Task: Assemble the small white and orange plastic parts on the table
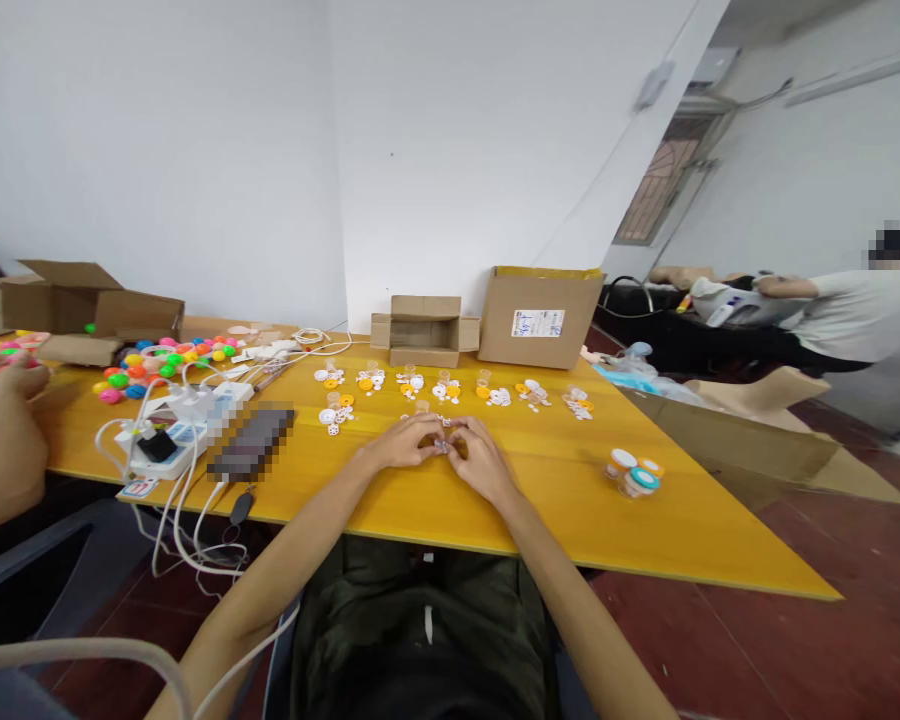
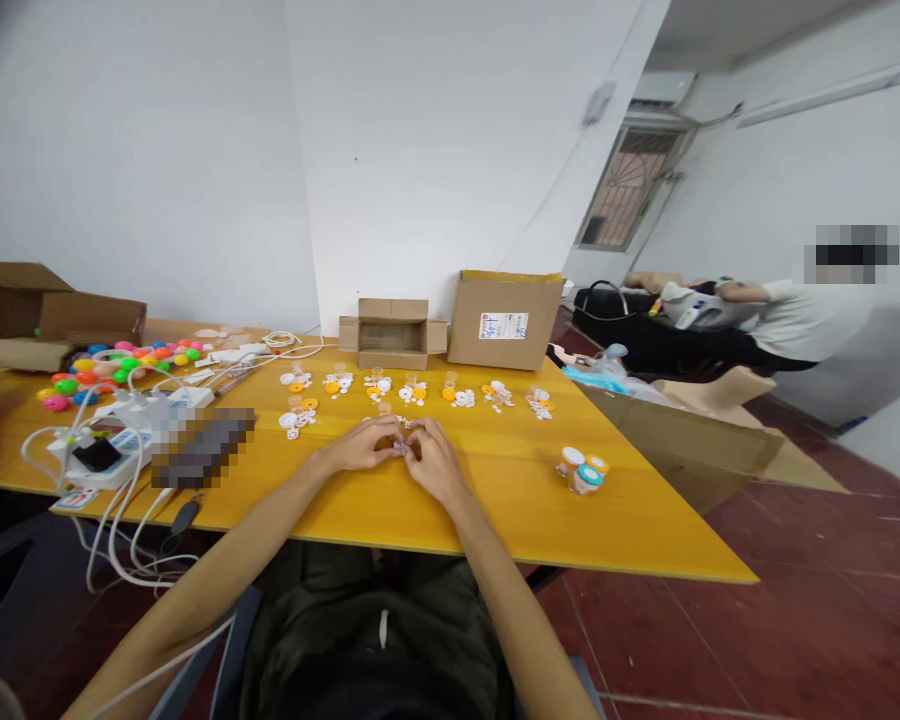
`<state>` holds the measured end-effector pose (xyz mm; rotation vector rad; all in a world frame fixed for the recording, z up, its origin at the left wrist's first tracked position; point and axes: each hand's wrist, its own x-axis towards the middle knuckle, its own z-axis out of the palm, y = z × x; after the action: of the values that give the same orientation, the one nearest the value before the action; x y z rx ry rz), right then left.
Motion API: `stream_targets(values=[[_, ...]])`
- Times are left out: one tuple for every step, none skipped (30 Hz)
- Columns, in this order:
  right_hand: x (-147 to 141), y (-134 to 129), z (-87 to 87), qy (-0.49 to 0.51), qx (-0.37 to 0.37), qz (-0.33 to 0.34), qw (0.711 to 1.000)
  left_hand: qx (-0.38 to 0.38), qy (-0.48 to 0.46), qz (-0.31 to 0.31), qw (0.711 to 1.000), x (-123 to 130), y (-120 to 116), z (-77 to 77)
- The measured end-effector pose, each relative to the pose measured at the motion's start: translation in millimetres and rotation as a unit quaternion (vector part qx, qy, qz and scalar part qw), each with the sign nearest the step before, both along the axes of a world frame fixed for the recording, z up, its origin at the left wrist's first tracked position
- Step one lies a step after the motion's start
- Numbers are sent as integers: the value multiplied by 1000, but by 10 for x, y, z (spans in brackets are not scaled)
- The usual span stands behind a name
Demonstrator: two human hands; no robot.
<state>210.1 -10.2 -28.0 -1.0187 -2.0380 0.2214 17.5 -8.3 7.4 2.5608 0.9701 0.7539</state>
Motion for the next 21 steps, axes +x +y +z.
stream_targets(values=[[4, -2, 5, -2, -1, 0, 1000, -1, -1, 1, 1000, 0, 0, -2], [10, -2, 9, -4, -3, 0, 1000, -1, -1, 1, 1000, -1, 1, -5], [16, 1, 13, -6, -4, 2, 1000, -2, -1, 2, 1000, -2, 3, -8], [22, 7, 15, -7, -6, 5, 1000, -3, 0, 2, 1000, -3, 5, -12], [28, 14, 16, -8, -8, 8, 1000, -3, 1, 1, 1000, -5, 8, -16], [33, 24, 16, -8, -11, 11, 1000, -4, 3, 0, 1000, -6, 13, -21], [37, 34, 15, -7, -13, 14, 1000, -4, 4, -1, 1000, -8, 17, -26], [39, 42, 12, -6, -15, 16, 1000, -4, 5, -1, 1000, -9, 22, -31], [40, 49, 10, -5, -18, 18, 1000, -4, 5, -2, 1000, -11, 26, -37], [40, 54, 7, -5, -20, 19, 1000, -4, 4, -2, 1000, -12, 30, -43], [39, 55, 5, -4, -21, 21, 1000, -3, 4, -3, 1000, -14, 33, -48], [38, 54, 3, -4, -22, 24, 999, -2, 4, -4, 1000, -16, 35, -54], [38, 52, 2, -5, -22, 26, 999, 0, 4, -6, 1000, -17, 37, -59], [37, 48, 1, -5, -20, 29, 999, 1, 4, -8, 1000, -19, 38, -63], [38, 45, 0, -6, -18, 31, 999, 3, 4, -10, 1000, -20, 39, -67], [39, 42, -1, -6, -16, 33, 999, 4, 4, -12, 1000, -21, 40, -69], [41, 41, -3, -6, -13, 33, 999, 4, 3, -12, 1000, -20, 41, -71], [44, 40, -4, -6, -10, 33, 999, 5, 2, -12, 1000, -20, 42, -72], [47, 42, -5, -6, -7, 34, 999, 4, 0, -12, 1000, -18, 42, -72], [50, 44, -6, -6, -5, 34, 999, 3, -2, -13, 1000, -17, 41, -71], [53, 46, -8, -7, -4, 35, 999, 2, -3, -13, 1000, -15, 40, -69]])
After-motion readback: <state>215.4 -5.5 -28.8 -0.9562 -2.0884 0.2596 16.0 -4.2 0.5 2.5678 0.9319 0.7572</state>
